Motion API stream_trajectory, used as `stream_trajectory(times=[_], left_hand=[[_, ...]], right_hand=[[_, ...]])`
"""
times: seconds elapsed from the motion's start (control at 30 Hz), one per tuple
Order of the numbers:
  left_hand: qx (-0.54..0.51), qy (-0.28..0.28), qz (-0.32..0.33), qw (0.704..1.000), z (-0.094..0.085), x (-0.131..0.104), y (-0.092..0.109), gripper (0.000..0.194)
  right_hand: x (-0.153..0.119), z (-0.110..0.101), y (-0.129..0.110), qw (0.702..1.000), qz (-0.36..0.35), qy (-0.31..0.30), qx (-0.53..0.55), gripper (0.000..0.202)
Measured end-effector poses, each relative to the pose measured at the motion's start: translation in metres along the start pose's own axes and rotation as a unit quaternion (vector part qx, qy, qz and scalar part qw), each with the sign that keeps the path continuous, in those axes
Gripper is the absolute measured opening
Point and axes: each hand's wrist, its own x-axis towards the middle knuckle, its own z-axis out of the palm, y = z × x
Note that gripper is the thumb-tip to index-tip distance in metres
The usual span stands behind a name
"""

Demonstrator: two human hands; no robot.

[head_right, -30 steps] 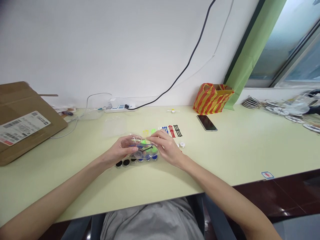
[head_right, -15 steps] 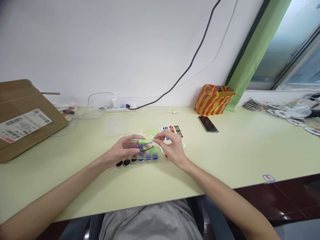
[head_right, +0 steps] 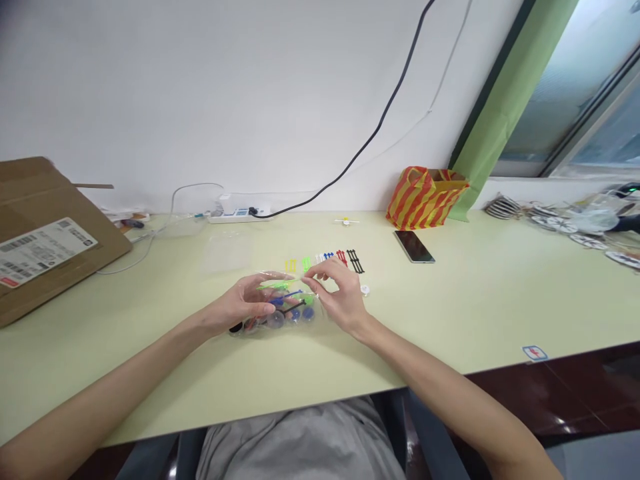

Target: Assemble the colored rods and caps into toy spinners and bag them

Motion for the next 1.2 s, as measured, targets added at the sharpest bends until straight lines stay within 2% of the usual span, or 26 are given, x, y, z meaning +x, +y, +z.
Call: stream_trajectory(times=[0.23, 0.3, 0.43, 0.53, 0.6, 0.67, 0.73, 0.8, 0.9, 1.03, 1.2], left_hand=[[-0.001, -0.009, 0.002, 1.000, 0.003, 0.000, 0.005, 0.068], [0.005, 0.015, -0.002, 1.000, 0.005, 0.000, 0.005, 0.064], [0.014, 0.102, -0.019, 0.995, 0.006, 0.000, 0.004, 0.056], [-0.042, 0.130, 0.016, 0.991, 0.008, 0.001, 0.006, 0.045], [-0.093, 0.143, 0.034, 0.985, 0.008, 0.002, 0.009, 0.040], [-0.132, 0.170, 0.039, 0.976, 0.007, 0.003, 0.012, 0.040], [-0.152, 0.209, 0.038, 0.965, 0.004, 0.004, 0.014, 0.045], [-0.157, 0.245, 0.036, 0.956, 0.000, 0.004, 0.014, 0.053], [-0.146, 0.280, 0.042, 0.948, -0.009, 0.006, 0.012, 0.063], [-0.145, 0.313, 0.057, 0.937, -0.020, 0.006, 0.011, 0.061], [-0.163, 0.371, 0.052, 0.913, -0.033, 0.008, 0.009, 0.045]], right_hand=[[0.001, 0.000, 0.003, 0.999, -0.011, -0.034, 0.024, 0.011], [0.000, 0.000, 0.004, 0.998, -0.013, -0.051, 0.035, 0.008], [-0.001, -0.001, 0.001, 0.996, -0.026, -0.077, 0.036, 0.012], [0.006, -0.007, 0.009, 0.999, -0.024, -0.032, -0.006, 0.016], [0.019, -0.013, 0.029, 0.999, -0.011, 0.009, -0.051, 0.018], [0.039, -0.020, 0.061, 0.994, 0.001, 0.011, -0.112, 0.019], [0.064, -0.025, 0.102, 0.978, 0.033, -0.036, -0.204, 0.024], [0.086, -0.029, 0.143, 0.935, 0.108, -0.106, -0.321, 0.035], [0.107, -0.029, 0.190, 0.910, 0.144, -0.139, -0.363, 0.035], [0.111, -0.023, 0.224, 0.894, 0.160, -0.148, -0.392, 0.031], [0.109, -0.023, 0.243, 0.892, 0.162, -0.133, -0.401, 0.025]])
